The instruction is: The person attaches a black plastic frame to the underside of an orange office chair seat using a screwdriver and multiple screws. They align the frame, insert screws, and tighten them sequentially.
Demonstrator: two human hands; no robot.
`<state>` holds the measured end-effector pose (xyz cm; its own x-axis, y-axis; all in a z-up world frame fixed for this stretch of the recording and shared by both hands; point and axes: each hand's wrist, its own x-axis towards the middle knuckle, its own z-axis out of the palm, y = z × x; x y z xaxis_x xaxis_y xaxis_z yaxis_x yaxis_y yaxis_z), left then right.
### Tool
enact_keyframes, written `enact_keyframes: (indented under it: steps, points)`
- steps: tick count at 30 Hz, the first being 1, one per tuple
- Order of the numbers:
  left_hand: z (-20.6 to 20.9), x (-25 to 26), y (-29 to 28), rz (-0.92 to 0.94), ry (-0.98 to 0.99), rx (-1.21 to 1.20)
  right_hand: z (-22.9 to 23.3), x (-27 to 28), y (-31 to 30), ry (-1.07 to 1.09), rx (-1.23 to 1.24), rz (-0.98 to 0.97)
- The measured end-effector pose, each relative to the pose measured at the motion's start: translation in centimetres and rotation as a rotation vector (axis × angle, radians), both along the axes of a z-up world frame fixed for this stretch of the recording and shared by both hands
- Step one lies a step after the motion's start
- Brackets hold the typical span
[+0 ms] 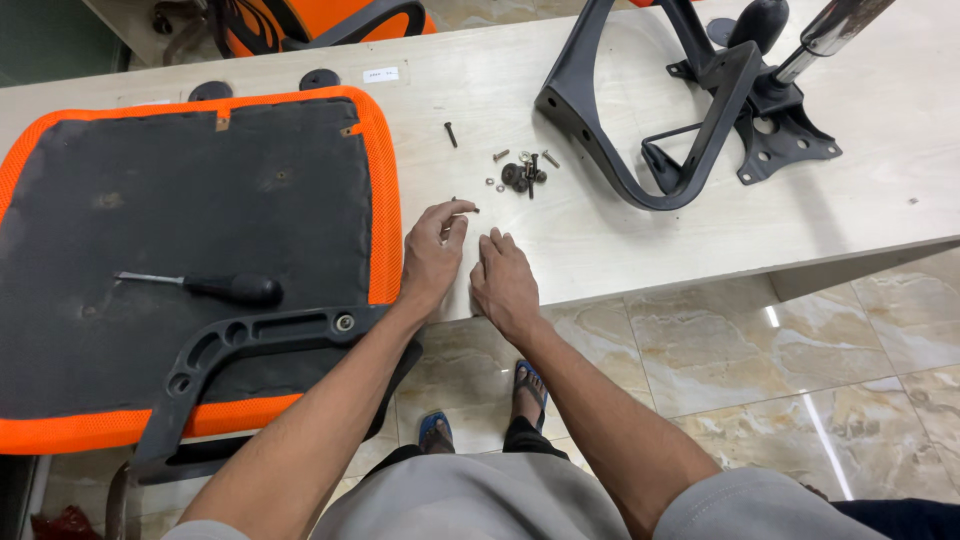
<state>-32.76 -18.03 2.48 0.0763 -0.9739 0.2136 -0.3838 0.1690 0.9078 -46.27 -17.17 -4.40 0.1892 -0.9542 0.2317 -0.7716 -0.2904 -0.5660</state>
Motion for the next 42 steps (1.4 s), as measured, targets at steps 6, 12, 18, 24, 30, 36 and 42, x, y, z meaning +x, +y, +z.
enact_keyframes:
  steps: [6, 12, 18, 24, 30, 36, 42]
  points:
    - [1.3, 3.2, 2.4, -0.017, -0.017, -0.142, -0.4, 4.2, 4.8, -0.017, -0.039, 0.0]
    - [2.2, 7.9, 4.0, 0.095, -0.049, -0.14, 0.1, 7.5, 7.3, -0.151, 0.042, -0.07]
    - [2.8, 8.7, 4.1, 0.111, -0.137, 0.043, 2.8, 8.3, 5.3, -0.398, 0.26, -0.198]
    - [3.2, 9.6, 2.9, 0.143, -0.006, 0.128, 5.4, 10.9, 4.3, -0.449, 0.058, -0.084]
    - [3.3, 17.5, 3.3, 0.414, -0.212, -0.075, 9.3, 17.1, 0.4, -0.255, 0.087, 0.2]
    - [2.1, 25.5, 7.1, 0.609, -0.406, 0.073, 9.5, 24.1, 1.0, -0.121, 0.23, 0.411]
    - [2.9, 26.6, 8.6, 0.506, -0.27, 0.332, 9.0, 27.2, 1.9, 0.026, 0.249, 0.508]
